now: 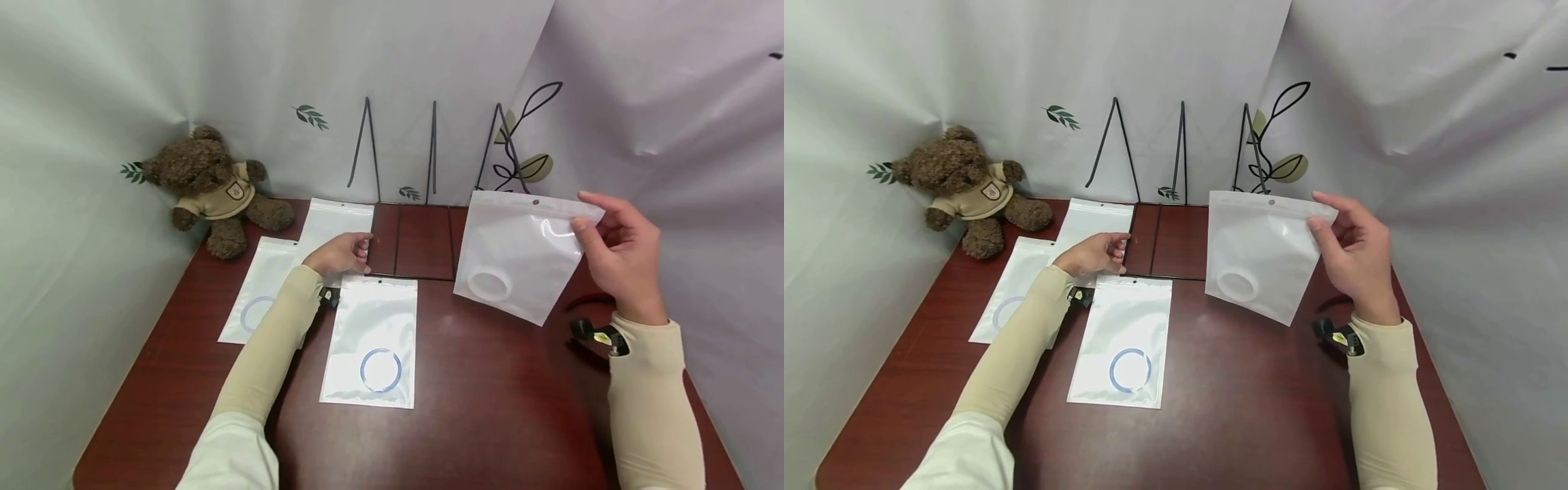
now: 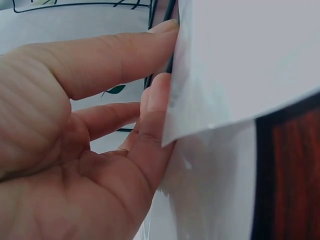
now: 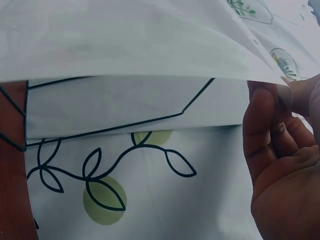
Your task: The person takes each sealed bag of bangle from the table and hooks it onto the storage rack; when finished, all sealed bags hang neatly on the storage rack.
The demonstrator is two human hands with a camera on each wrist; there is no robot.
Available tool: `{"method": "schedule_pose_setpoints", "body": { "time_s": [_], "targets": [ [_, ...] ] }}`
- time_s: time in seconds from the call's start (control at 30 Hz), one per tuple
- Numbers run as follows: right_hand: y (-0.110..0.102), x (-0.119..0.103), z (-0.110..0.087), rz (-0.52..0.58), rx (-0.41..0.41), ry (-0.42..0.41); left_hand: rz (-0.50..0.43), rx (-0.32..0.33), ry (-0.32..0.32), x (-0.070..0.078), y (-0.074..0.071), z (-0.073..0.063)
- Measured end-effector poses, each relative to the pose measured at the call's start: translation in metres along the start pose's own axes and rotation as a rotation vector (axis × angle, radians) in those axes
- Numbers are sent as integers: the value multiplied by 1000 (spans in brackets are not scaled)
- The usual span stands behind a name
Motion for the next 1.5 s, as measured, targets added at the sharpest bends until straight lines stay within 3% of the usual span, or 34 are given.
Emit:
{"method": "schedule_pose_setpoints", "body": {
  "time_s": [0.27, 0.53, 0.83, 1.5],
  "targets": [
    [1, 13, 6, -1, -11, 31, 136, 6, 45, 2, -2, 6],
    [11, 34, 14, 12, -33, 71, 136, 3, 28, 4, -3, 5],
    [26, 60, 35, 49, -35, 31, 167, 9, 40, 6, -3, 6],
    [59, 97, 91, -4, -69, 177, 124, -3, -3, 3, -2, 4]
  ]
}}
Point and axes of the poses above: each hand's wrist, its own z-axis towards the middle knuckle, its own y-axis out of the palm, x = y × z, the point moved 2 cm from there along z, towards the middle knuckle, and after that the axes turned 7 degrees about -y, right-handed, at the moved point
